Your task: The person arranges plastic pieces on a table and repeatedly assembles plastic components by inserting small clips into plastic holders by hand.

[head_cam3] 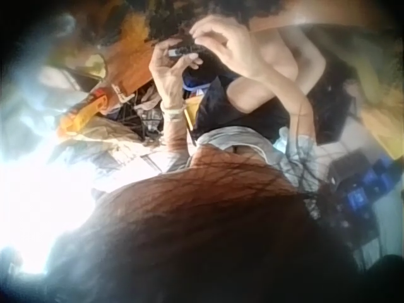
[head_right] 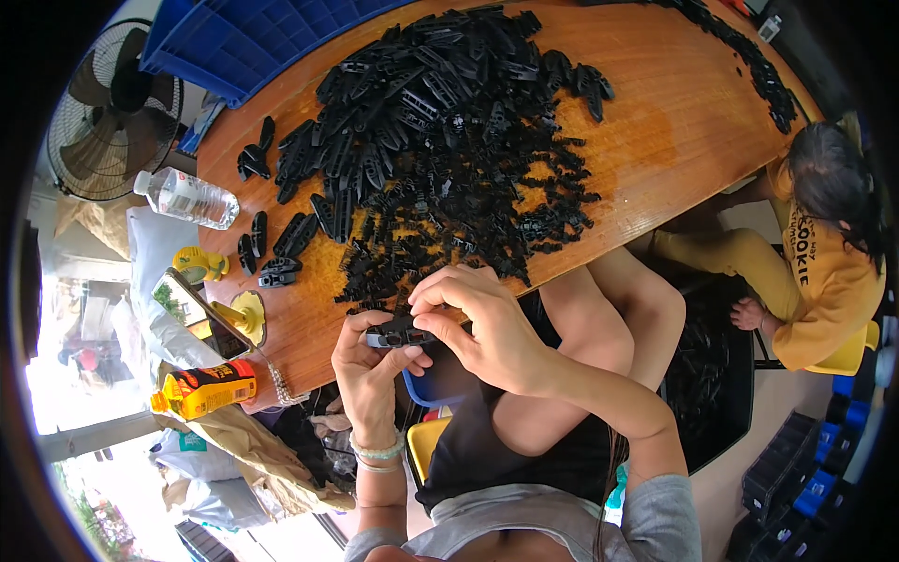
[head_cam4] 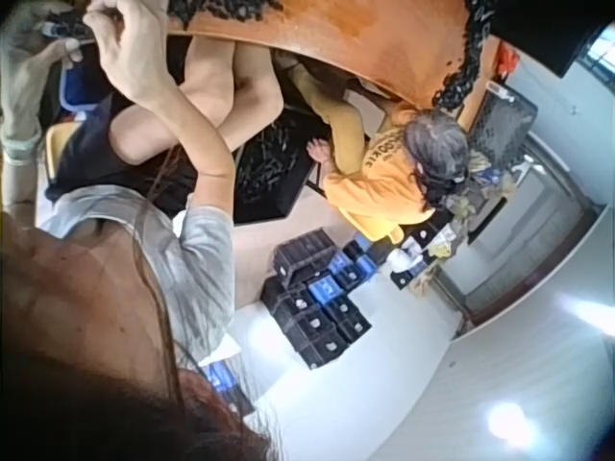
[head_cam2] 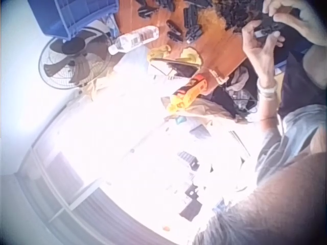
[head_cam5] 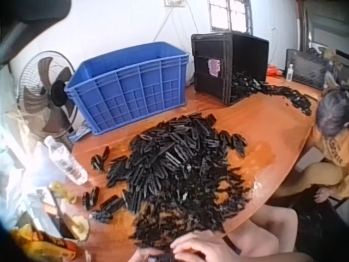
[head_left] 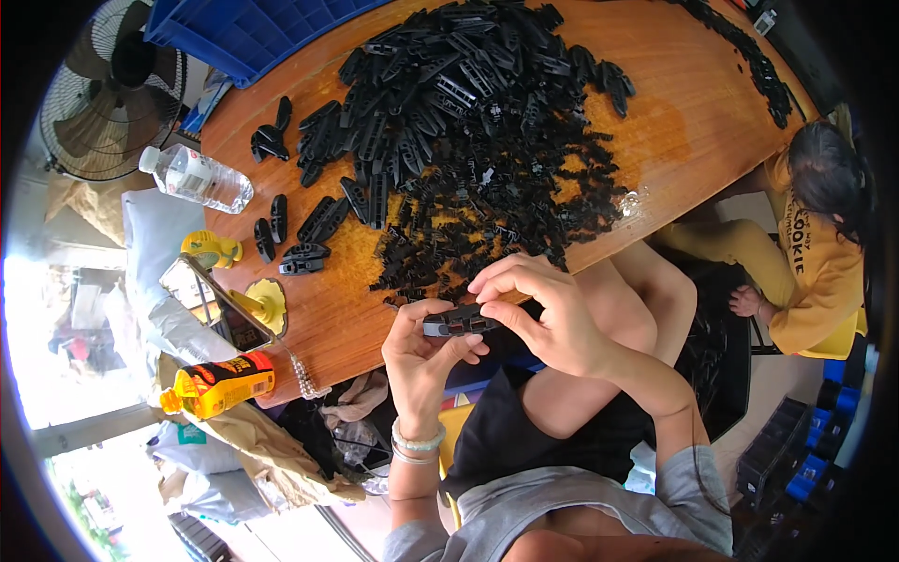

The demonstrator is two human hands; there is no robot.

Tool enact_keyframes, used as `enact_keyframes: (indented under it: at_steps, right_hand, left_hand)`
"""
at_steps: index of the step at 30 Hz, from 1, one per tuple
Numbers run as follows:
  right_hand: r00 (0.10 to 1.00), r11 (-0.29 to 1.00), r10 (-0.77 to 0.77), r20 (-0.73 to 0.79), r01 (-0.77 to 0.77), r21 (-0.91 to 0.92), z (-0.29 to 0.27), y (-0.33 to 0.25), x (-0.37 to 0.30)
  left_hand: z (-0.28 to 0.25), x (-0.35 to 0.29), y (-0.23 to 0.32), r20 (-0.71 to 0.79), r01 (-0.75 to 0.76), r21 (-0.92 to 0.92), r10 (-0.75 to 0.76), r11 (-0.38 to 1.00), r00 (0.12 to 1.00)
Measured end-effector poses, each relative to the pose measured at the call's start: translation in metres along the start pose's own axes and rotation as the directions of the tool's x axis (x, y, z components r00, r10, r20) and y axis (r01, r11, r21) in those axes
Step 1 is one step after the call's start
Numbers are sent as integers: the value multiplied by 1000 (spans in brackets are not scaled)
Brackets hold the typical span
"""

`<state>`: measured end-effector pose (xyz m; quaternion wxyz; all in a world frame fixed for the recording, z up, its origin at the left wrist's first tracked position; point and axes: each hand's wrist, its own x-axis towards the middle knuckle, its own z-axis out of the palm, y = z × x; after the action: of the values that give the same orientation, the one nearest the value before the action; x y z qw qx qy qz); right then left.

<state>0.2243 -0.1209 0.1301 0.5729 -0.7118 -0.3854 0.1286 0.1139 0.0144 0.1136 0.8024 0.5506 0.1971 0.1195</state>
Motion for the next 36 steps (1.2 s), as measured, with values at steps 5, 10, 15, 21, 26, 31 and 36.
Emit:
enact_keyframes:
  at_steps: [5, 10, 15, 21, 26, 31, 36]
  right_hand:
    - [984, 965, -181, 2, 178, -192, 2, 1, -1]
    - [964, 895, -265, -19, 239, -376, 6, 4, -5]
    - [950, 870, -312, 28, 297, -394, 4, 4, -7]
    - [963, 962, 219, 154, -240, 131, -5, 4, -15]
    - [912, 899, 304, 275, -370, 235, -6, 13, -26]
    - [888, 836, 339, 310, -436, 333, 2, 10, -25]
    - [901, 885, 333, 280, -401, 237, 7, 13, -25]
  left_hand:
    - [3, -2, 1, -29, 6, 2, -6, 1000, 1000]
    - [3, -4, 3, -70, 24, -23, -25, 999, 997]
    - [4, -5, 3, -75, -55, 15, 56, 998, 996]
    - [2, -14, 6, -27, -45, 140, 50, 989, 998]
    - [-13, -22, -2, 39, 45, 272, -58, 961, 998]
    - [-9, -27, -8, -29, -29, 258, 38, 966, 999]
    - [-4, -26, -13, -93, -60, 215, 82, 975, 992]
